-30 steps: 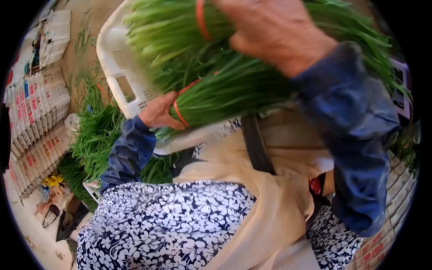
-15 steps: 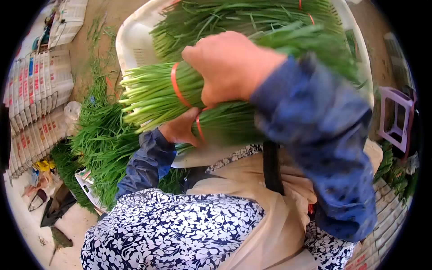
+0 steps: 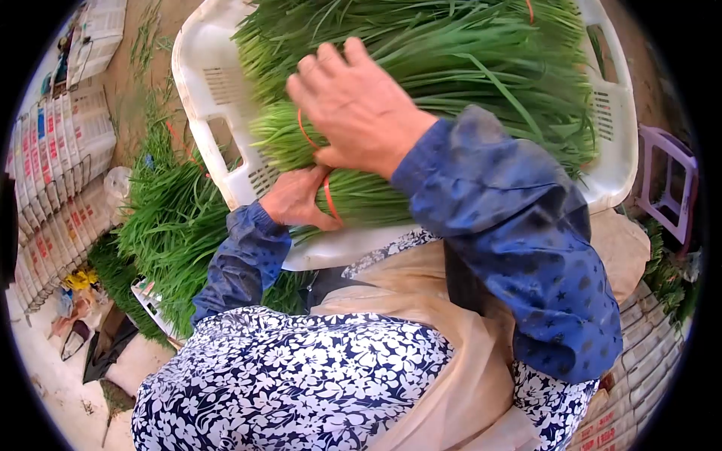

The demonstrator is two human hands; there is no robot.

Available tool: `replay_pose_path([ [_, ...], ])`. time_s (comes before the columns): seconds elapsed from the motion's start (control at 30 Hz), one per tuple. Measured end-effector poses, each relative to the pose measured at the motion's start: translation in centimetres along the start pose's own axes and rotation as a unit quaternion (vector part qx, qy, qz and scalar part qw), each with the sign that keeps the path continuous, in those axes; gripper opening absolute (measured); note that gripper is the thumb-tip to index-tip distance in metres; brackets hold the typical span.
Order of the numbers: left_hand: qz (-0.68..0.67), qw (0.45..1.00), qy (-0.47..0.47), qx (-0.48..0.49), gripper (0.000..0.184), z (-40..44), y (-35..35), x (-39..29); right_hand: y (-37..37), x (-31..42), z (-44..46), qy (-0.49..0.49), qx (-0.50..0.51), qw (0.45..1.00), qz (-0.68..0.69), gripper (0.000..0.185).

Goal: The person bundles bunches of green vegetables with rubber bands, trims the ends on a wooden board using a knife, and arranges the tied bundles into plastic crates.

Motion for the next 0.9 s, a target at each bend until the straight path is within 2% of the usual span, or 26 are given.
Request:
replay_pose_path([
  [0.07, 0.007, 1.000, 0.006, 0.001, 0.094, -0.1, -0.3, 0.3, -2.2, 1.1, -0.4, -0.001, 0.109, 0.988, -0.112, 0.091],
  [0.1, 0.017, 1.000, 0.008, -0.007, 0.094, -0.1, -0.3, 0.4, -3.0, 0.8, -0.8, -0.023, 0.124, 0.986, -0.114, 0.097],
  [0.2, 0.006, 0.999, 0.032, 0.018, 0.093, -0.3, -0.7, 0.3, -3.8, 0.5, -2.0, -0.036, 0.113, 0.990, -0.077, 0.091],
  [0.23, 0.006, 0.999, 0.030, 0.017, 0.093, -0.3, -0.7, 0.2, -3.8, 0.4, -2.1, -0.041, 0.084, 0.995, -0.025, 0.084],
  [0.37, 0.006, 1.000, 0.004, -0.022, 0.092, -0.6, -0.6, -0.1, -3.2, 0.0, -2.4, -0.012, 0.025, 0.999, 0.020, 0.074],
  [0.57, 0.020, 0.999, 0.049, 0.005, 0.094, -1.1, -1.6, 0.0, -1.1, -0.9, -2.3, 0.015, -0.035, 0.997, 0.074, 0.071],
  [0.63, 0.105, 0.986, -0.037, -0.122, 0.095, -1.5, -1.5, -0.6, 0.8, -0.8, -1.5, 0.017, -0.037, 0.997, 0.071, 0.070],
  [0.67, 0.106, 0.987, -0.038, -0.119, 0.095, -1.6, -1.4, -0.9, 1.7, -0.7, -1.0, 0.018, -0.036, 0.997, 0.070, 0.069],
  [0.7, 0.103, 0.992, 0.020, -0.067, 0.094, -1.5, -1.3, -1.0, 2.3, -0.4, -0.5, 0.030, -0.061, 0.995, 0.073, 0.071],
  [0.73, 0.100, 0.992, 0.079, -0.016, 0.092, -1.4, -1.6, -0.8, 2.0, 0.0, -0.1, 0.026, -0.059, 0.995, 0.074, 0.071],
  [0.77, 0.100, 0.992, 0.080, -0.013, 0.092, -1.4, -1.8, -0.7, 1.5, 0.6, 0.2, 0.041, -0.082, 0.992, 0.081, 0.072],
  [0.8, 0.101, 0.992, 0.049, -0.049, 0.090, -1.6, -1.9, -0.7, 0.8, 1.2, 0.2, 0.056, -0.106, 0.989, 0.092, 0.074],
  [0.83, 0.102, 0.991, 0.018, -0.085, 0.087, -1.8, -1.9, -0.9, -1.3, 1.5, -0.2, 0.049, -0.086, 0.990, 0.099, 0.076],
  [0.87, 0.079, 0.994, 0.029, -0.070, 0.084, -1.9, -1.8, -1.1, -3.3, 1.8, -1.4, 0.049, -0.088, 0.990, 0.102, 0.076],
  [0.9, 0.063, 0.994, 0.016, -0.085, 0.085, -2.0, -2.2, -1.2, -5.7, 1.7, -2.8, 0.030, -0.045, 0.991, 0.119, 0.076],
])
Point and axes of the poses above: each hand's wrist, its own z-axis towards the middle knuckle, its own y-axis out of the back of the hand, x = y × z, the point moved 4 cm from there along z, towards the middle knuckle, and after that the axes turned 2 degrees about y, right-handed, at the moved point
